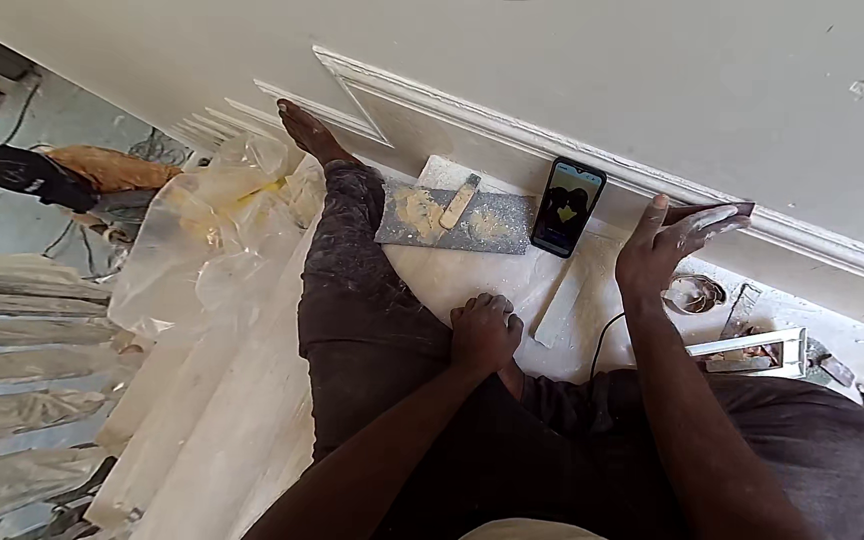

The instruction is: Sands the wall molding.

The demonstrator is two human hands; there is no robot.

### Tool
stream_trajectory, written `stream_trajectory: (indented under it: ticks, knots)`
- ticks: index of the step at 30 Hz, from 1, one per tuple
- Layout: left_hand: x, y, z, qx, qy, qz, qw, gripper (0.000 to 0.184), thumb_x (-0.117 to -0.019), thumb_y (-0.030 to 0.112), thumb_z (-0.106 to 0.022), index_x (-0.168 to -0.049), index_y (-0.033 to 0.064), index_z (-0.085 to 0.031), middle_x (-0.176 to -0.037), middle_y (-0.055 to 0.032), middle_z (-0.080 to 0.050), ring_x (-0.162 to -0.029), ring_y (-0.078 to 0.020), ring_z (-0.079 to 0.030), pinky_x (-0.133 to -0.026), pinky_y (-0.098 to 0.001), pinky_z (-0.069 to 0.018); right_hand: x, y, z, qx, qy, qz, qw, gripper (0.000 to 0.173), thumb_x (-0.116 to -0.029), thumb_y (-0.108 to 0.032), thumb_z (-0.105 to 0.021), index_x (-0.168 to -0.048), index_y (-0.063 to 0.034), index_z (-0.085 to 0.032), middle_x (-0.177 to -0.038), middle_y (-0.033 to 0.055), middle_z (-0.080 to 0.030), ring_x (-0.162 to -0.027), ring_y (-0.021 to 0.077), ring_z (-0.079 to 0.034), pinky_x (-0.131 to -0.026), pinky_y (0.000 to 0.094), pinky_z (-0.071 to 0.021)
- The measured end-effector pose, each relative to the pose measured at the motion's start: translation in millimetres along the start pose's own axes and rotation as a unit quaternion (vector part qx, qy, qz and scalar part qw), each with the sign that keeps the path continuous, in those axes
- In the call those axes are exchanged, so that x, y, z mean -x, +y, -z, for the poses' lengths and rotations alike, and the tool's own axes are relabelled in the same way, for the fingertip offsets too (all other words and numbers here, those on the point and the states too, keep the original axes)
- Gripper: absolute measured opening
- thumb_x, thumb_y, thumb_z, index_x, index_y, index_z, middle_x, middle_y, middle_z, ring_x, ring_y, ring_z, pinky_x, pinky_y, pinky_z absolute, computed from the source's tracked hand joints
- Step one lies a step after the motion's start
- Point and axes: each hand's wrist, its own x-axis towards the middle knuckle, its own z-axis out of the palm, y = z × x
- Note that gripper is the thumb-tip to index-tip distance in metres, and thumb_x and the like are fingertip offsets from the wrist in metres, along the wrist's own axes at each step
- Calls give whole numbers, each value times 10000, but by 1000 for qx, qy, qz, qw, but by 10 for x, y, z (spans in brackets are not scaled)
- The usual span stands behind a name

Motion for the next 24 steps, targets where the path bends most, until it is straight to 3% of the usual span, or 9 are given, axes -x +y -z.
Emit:
stream_trajectory:
  ticks: [2, 4, 8, 11, 14, 17, 20, 22, 24]
  knots:
    - [35, -33, 5, 1, -2, -1, 1000, 282, -997, 332, -554, -1137, 165, -733, -1177, -71, -698, -1143, -272, -630, -976, -531, -443, -26, -5, 85, 23, 9, -12, 1000, 950, -1059, -530, -398, -1574, 155, 11, -1650, 392, 20, -1556, 512, -34, -1279, 540, -44]
    - [47, -40, 13, 5, -2, -2, 1000, 285, -1000, 327, -555, -1147, 160, -733, -1195, -77, -696, -1161, -277, -627, -988, -537, -441, -210, 96, 258, 34, 81, -34, 996, 890, -1078, -465, -404, -1560, 182, -29, -1638, 412, -27, -1546, 522, -81, -1274, 519, -87]
    - [-16, 4, 23, 1, -21, 1, 1000, 292, -1003, 343, -547, -1141, 167, -735, -1181, -66, -699, -1159, -264, -624, -985, -537, -438, -583, 367, 483, -8, 219, -69, 973, 800, -1085, -404, -405, -1575, 151, -104, -1661, 357, -50, -1570, 429, -88, -1281, 386, -94]
    - [-52, 5, -11, 13, -19, -1, 1000, 280, -998, 332, -548, -1117, 166, -740, -1154, -64, -703, -1138, -264, -628, -974, -537, -438, -479, 262, 381, 2, 183, -74, 980, 817, -1092, -446, -376, -1559, 176, -126, -1649, 383, -51, -1565, 455, -82, -1282, 407, -94]
    - [-48, -8, -24, 15, -7, 0, 1000, 268, -994, 329, -555, -1112, 175, -740, -1143, -53, -706, -1124, -259, -634, -971, -536, -440, -126, 33, 149, -1, 60, -40, 997, 872, -1096, -463, -345, -1558, 180, 20, -1639, 409, 25, -1560, 494, -26, -1288, 461, -77]
    - [-6, -26, -15, 15, -3, -1, 1000, 275, -998, 331, -553, -1124, 168, -736, -1163, -69, -700, -1137, -270, -629, -980, -539, -437, 63, 17, -29, -32, -15, -36, 999, 915, -1080, -510, -355, -1577, 138, 56, -1654, 379, 58, -1570, 470, -5, -1288, 490, -42]
    - [49, -56, -17, 11, 8, -3, 1000, 285, -1001, 330, -541, -1132, 164, -732, -1174, -78, -696, -1142, -275, -627, -967, -539, -438, -46, 47, 116, -65, 14, -48, 997, 881, -1092, -468, -348, -1570, 147, 63, -1653, 375, 75, -1575, 450, 13, -1296, 438, -69]
    - [33, -29, -6, 3, 5, -3, 1000, 295, -1003, 337, -534, -1137, 167, -734, -1185, -72, -698, -1154, -270, -626, -966, -533, -440, -197, 86, 256, -78, 78, -53, 992, 831, -1100, -425, -367, -1574, 153, -3, -1662, 363, 37, -1584, 423, -4, -1296, 405, -68]
    - [9, -11, 9, 1, -11, -1, 1000, 292, -1007, 340, -534, -1140, 172, -733, -1192, -66, -696, -1162, -268, -622, -972, -532, -436, -359, 145, 372, -81, 137, -57, 986, 807, -1102, -374, -385, -1575, 150, 7, -1666, 353, 45, -1587, 400, -1, -1292, 368, -49]
